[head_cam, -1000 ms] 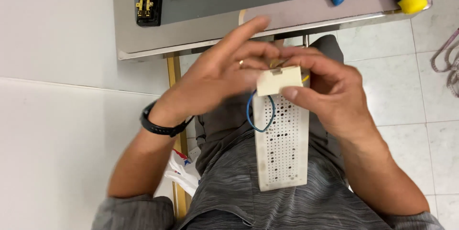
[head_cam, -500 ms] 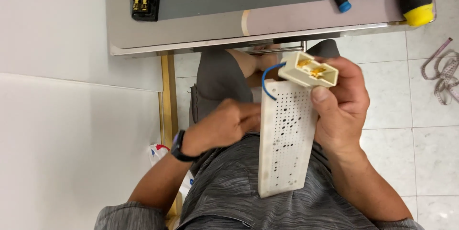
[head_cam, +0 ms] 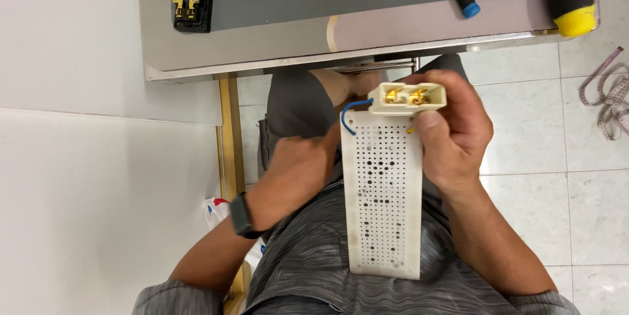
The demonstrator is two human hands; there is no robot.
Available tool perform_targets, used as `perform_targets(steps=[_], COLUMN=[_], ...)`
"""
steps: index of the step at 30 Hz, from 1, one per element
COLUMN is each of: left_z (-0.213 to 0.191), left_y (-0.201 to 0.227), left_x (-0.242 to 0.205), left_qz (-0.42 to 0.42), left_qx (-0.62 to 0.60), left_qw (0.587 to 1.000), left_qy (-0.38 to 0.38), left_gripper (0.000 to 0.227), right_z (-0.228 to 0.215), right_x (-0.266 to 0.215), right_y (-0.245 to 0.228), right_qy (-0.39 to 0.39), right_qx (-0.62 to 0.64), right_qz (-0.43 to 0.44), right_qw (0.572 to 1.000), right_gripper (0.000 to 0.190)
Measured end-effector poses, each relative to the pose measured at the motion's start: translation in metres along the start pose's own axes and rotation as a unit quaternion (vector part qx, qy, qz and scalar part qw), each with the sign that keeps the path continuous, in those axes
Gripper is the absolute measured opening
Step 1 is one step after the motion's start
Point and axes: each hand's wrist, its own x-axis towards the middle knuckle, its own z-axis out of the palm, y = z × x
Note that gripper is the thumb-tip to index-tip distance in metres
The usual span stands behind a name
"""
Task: The person assembles electrical components on a perforated board, using a screwdriver to tighten screws on a white socket and a black switch. They connect wires to the terminals and handle various electrical parts on a gray mat.
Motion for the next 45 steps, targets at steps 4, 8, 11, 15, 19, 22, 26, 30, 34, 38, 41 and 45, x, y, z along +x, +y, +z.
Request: perform_targets(steps=[4,8,11,15,19,22,26,30,34,38,41,45], left_z=[0.032,0.039,0.079,0.037,-0.026,-0.029,-0.094,-0.129,-0.118,-0.122,-0.124,-0.129], left_y=[-0.003,0.009,-0.006,-0.003,-0.004,-0.006,0.023,0.057,0.073,0.067,0.059,0.051], left_x=[-0.003,0.016,0.019,0.033,0.026,0.018,0.025,0.041,0.068,0.067,0.064,0.058], left_qz=[0.022,0.038,0.059,0.025,-0.104,-0.061,-0.004,0.054,0.127,0.071,0.165,0.172], left_qx=[-0.016,-0.075,-0.003,0.118,0.161,0.01,-0.188,-0.192,-0.038,-0.043,-0.034,-0.092], left_qw=[0.999,0.996,0.998,0.992,0.981,0.997,0.98,0.972,0.991,0.992,0.986,0.98], left_qy=[0.021,0.041,0.03,0.022,0.022,-0.055,-0.058,0.127,-0.022,-0.094,-0.004,-0.039], left_gripper=[0.023,0.019,0.014,0.014,0.029,0.035,0.05,0.042,0.056,0.054,0.039,0.032], right_z=[0.003,-0.002,-0.008,-0.012,-0.008,-0.002,-0.006,-0.01,-0.008,-0.011,-0.011,-0.007], right_x=[0.0,-0.006,-0.009,-0.011,-0.013,-0.011,-0.005,-0.002,0.004,-0.013,-0.016,-0.015], right_y=[-0.004,0.003,0.003,-0.012,-0.011,-0.008,-0.014,-0.019,-0.026,-0.022,-0.025,-0.029], right_qy=[-0.01,0.029,0.057,0.084,0.059,0.021,-0.011,-0.083,-0.109,-0.095,-0.066,-0.066], right_qx=[-0.016,-0.013,0.023,0.017,0.04,0.079,0.008,-0.008,-0.101,0.164,0.138,0.043], right_qz=[-0.012,-0.001,0.016,0.04,0.078,0.086,0.055,0.017,-0.038,0.033,0.069,0.174], right_qw=[1.0,1.0,0.998,0.996,0.994,0.993,0.998,0.996,0.988,0.981,0.986,0.982], right_gripper=[0.037,0.044,0.048,0.045,0.04,0.038,0.029,0.038,0.034,0.078,0.084,0.051])
